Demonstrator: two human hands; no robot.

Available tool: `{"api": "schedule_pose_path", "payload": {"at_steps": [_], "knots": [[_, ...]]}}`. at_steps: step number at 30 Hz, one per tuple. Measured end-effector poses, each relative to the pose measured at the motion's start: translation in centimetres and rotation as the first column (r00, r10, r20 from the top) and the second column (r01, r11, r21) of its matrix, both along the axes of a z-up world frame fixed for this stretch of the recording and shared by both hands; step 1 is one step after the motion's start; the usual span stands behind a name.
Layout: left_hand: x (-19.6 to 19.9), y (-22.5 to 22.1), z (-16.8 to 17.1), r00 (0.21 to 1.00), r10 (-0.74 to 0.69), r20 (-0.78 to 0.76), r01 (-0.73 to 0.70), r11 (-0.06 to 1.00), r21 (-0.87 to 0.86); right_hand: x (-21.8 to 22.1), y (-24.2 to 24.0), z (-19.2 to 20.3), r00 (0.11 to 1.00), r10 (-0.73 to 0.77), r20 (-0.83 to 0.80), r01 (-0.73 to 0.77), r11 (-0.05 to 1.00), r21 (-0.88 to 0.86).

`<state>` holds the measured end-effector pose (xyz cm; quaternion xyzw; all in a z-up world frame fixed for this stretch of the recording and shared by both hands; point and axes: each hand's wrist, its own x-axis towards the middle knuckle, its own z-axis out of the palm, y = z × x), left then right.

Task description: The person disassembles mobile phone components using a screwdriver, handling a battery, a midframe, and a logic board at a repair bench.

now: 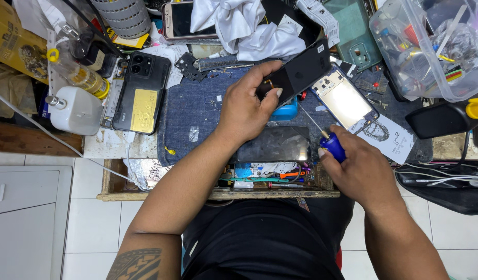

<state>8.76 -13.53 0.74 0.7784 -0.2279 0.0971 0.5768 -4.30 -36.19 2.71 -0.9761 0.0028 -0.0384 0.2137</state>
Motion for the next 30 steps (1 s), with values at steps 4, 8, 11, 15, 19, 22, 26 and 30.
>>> {"api": "schedule_pose_path", "payload": {"at_steps": [4, 8, 11, 15, 19, 22, 26, 30], "knots": [[0.1, 0.0, 0.0, 1.000, 0.001, -0.015, -0.002, 1.000, -0.007, 0.0, 0.2, 0.0, 0.999, 0.018, 0.033, -0.018, 1.000, -0.018], [0.1, 0.1, 0.0, 0.999, -0.003, -0.037, 0.002, 1.000, -0.027, 0.1, 0.4, -0.1, 0.999, 0.007, 0.049, -0.006, 1.000, -0.021], [0.2, 0.1, 0.0, 0.999, -0.012, -0.034, 0.011, 0.999, -0.038, 0.1, 0.4, 0.0, 1.000, -0.010, 0.023, 0.011, 0.999, -0.030], [0.1, 0.2, -0.1, 0.999, -0.029, -0.031, 0.028, 0.999, -0.047, 0.0, 0.1, 0.2, 1.000, -0.004, 0.024, 0.005, 0.999, -0.035], [0.7, 0.4, -0.2, 0.998, -0.066, -0.025, 0.065, 0.997, -0.032, 0.5, -0.5, 0.7, 0.996, 0.064, 0.056, -0.056, 0.991, -0.121], [1.0, 0.6, -0.4, 0.995, -0.100, -0.001, 0.100, 0.995, 0.000, 1.3, -1.7, 1.9, 0.994, 0.103, 0.028, -0.091, 0.958, -0.271], [2.0, 1.0, -0.3, 0.987, -0.159, -0.022, 0.159, 0.987, 0.015, 2.9, -3.5, 3.5, 0.978, 0.206, 0.026, -0.172, 0.875, -0.452], [2.5, 1.0, -0.5, 0.971, -0.223, -0.089, 0.221, 0.975, -0.028, 4.4, -5.0, 4.0, 0.943, 0.329, 0.039, -0.252, 0.788, -0.561]]}}
